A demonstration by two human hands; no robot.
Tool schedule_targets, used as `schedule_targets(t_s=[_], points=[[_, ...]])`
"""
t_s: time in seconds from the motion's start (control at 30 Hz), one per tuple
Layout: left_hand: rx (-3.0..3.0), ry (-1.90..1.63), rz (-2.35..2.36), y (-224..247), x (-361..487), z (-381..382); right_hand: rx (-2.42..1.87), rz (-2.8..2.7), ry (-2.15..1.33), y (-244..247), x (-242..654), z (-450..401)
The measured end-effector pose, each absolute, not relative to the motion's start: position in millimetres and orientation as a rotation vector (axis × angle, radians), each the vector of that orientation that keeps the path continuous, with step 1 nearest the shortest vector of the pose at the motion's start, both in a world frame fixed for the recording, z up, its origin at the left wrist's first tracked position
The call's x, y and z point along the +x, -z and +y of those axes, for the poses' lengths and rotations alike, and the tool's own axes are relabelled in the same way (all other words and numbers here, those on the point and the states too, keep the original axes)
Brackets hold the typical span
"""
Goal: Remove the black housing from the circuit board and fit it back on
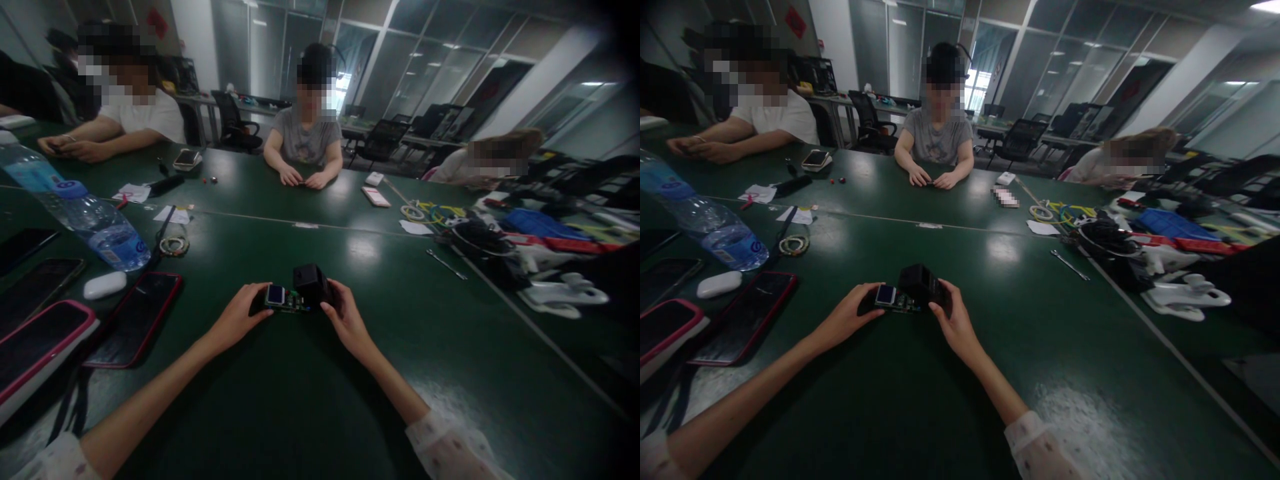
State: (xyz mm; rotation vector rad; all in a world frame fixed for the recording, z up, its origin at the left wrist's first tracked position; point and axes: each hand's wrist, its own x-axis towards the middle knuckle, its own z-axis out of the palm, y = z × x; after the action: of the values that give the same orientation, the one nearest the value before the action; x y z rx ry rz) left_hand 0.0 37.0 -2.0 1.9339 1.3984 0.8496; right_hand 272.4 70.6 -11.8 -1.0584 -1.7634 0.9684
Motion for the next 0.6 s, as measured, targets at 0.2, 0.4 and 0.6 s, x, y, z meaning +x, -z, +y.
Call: schedule_targets(t_s=[0.2, 0.4, 0.6], points=[[1.945, -0.849, 1.418, 3.7, 1.0, 39.1, -1.038, -1.809, -1.043, 12.1, 270.4, 67.6], [1.978, -0.886, 1.385, 7.9, 0.8, 40.6, -0.988, -1.908, -0.994, 9.7, 258.7, 70.3], [1.919, -0.907, 1.394, 12.1, -0.5, 41.7, -0.965, -1.977, -0.92, 4.1, 253.8, 73.9]])
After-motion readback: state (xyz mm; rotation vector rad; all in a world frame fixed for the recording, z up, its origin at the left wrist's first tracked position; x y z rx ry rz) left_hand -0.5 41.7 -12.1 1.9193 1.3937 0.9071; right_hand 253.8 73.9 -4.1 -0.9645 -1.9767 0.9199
